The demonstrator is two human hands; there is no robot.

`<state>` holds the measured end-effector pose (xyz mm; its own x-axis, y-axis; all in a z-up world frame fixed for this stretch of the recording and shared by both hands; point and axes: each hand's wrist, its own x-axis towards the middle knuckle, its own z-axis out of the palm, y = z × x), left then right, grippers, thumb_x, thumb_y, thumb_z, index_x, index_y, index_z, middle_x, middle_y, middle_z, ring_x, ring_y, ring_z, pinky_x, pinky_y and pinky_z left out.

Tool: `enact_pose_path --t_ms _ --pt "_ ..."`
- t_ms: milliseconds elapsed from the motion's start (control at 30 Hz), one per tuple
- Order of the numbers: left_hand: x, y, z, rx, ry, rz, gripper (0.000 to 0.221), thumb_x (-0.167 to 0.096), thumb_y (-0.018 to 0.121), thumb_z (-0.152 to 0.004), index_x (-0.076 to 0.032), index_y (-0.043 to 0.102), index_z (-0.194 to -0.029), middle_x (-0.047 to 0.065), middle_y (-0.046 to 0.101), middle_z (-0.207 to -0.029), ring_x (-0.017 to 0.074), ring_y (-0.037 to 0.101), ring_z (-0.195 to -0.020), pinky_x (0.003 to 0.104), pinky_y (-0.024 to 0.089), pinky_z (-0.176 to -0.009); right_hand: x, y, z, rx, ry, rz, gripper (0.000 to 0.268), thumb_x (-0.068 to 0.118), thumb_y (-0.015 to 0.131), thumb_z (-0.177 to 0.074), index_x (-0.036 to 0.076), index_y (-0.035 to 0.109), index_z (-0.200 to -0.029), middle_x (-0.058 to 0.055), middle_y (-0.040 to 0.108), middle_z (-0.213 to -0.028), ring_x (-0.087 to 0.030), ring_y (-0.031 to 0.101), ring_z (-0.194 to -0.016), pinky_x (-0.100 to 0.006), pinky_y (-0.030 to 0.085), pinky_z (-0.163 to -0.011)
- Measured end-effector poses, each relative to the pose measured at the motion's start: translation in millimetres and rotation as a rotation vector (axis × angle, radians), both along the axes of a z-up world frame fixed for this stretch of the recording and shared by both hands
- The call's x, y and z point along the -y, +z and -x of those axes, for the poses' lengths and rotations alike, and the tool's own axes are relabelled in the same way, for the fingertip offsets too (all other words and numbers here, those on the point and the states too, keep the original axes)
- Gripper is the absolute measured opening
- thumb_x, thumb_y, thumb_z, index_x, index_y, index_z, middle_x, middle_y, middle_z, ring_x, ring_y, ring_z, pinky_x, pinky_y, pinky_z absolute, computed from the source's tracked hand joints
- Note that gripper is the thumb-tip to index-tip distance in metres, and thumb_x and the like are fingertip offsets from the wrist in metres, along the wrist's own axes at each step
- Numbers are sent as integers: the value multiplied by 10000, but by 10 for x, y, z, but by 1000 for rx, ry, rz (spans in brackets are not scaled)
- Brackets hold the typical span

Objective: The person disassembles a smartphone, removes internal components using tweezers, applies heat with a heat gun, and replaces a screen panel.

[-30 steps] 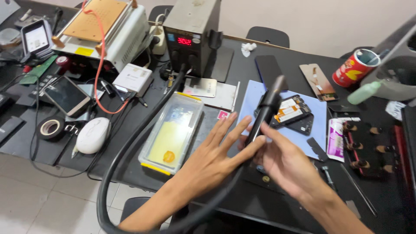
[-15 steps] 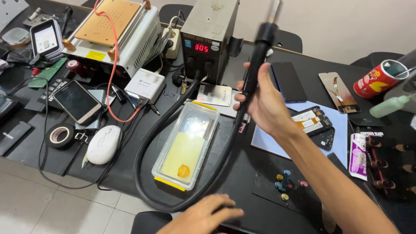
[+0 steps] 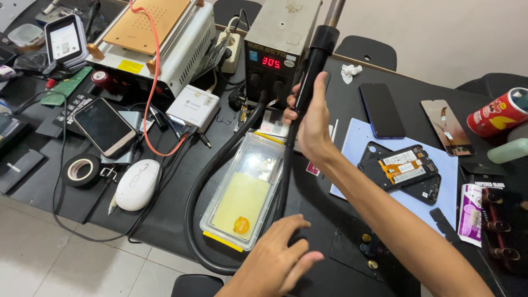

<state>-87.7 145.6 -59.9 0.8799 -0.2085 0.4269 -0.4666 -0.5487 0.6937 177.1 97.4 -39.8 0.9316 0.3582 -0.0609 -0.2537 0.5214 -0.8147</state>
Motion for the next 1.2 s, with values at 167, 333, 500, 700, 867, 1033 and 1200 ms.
enact_pose_path --t_ms 167,333,500,700,867,1033,1200 --pt "-23 -43 -27 -93 53 77 318 -247 722 -992 32 615 -881 273 585 -1337 455 581 -1298 474 497 -1035 -91 30 22 9 -32 4 556 670 486 -963 114 484 -976 -6 496 -745 -90 448 -537 -263 384 -503" --pt "49 -82 -37 25 51 16 276 -227 742 -959 20 628 -913 283 577 -1334 481 527 -1347 503 451 -1082 -70 42 -76 92 -19 107 431 535 595 -980 119 484 -987 3 484 -806 -73 454 -585 -249 398 -518" --pt "65 -145 -58 51 47 -49 273 -236 743 -973 17 644 -959 283 576 -1336 476 514 -1364 497 449 -1095 -71 -79 -122 146 -32 143 360 450 608 -1009 123 460 -981 4 469 -838 -63 460 -613 -241 415 -525" --pt "102 -179 -45 32 49 -86 284 -252 741 -968 14 642 -950 279 577 -1317 471 516 -1348 494 454 -1078 -74 -202 -156 184 -51 222 341 437 568 -1030 127 431 -986 4 464 -832 -67 467 -601 -249 422 -506" --pt "131 -161 -47 88 78 -156 265 -242 747 -939 3 654 -979 250 587 -1307 450 518 -1335 479 457 -1063 12 -201 -185 172 2 353 354 465 546 -1008 123 478 -1073 0 519 -859 -84 559 -713 -266 488 -608" --pt "154 -135 -29 88 100 -172 256 -226 753 -916 -6 666 -1014 219 598 -1271 436 533 -1300 474 464 -1034 312 -114 -120 169 141 467 450 443 581 -1011 54 548 -1235 -43 602 -1058 -115 616 -933 -315 504 -827" --pt "174 -88 -14 68 108 -131 215 -204 753 -909 -32 669 -1005 192 610 -1252 424 555 -1283 466 475 -1012 979 117 126 344 65 647 564 428 573 -983 75 463 -1408 -49 616 -1189 -127 665 -1068 -301 524 -879"
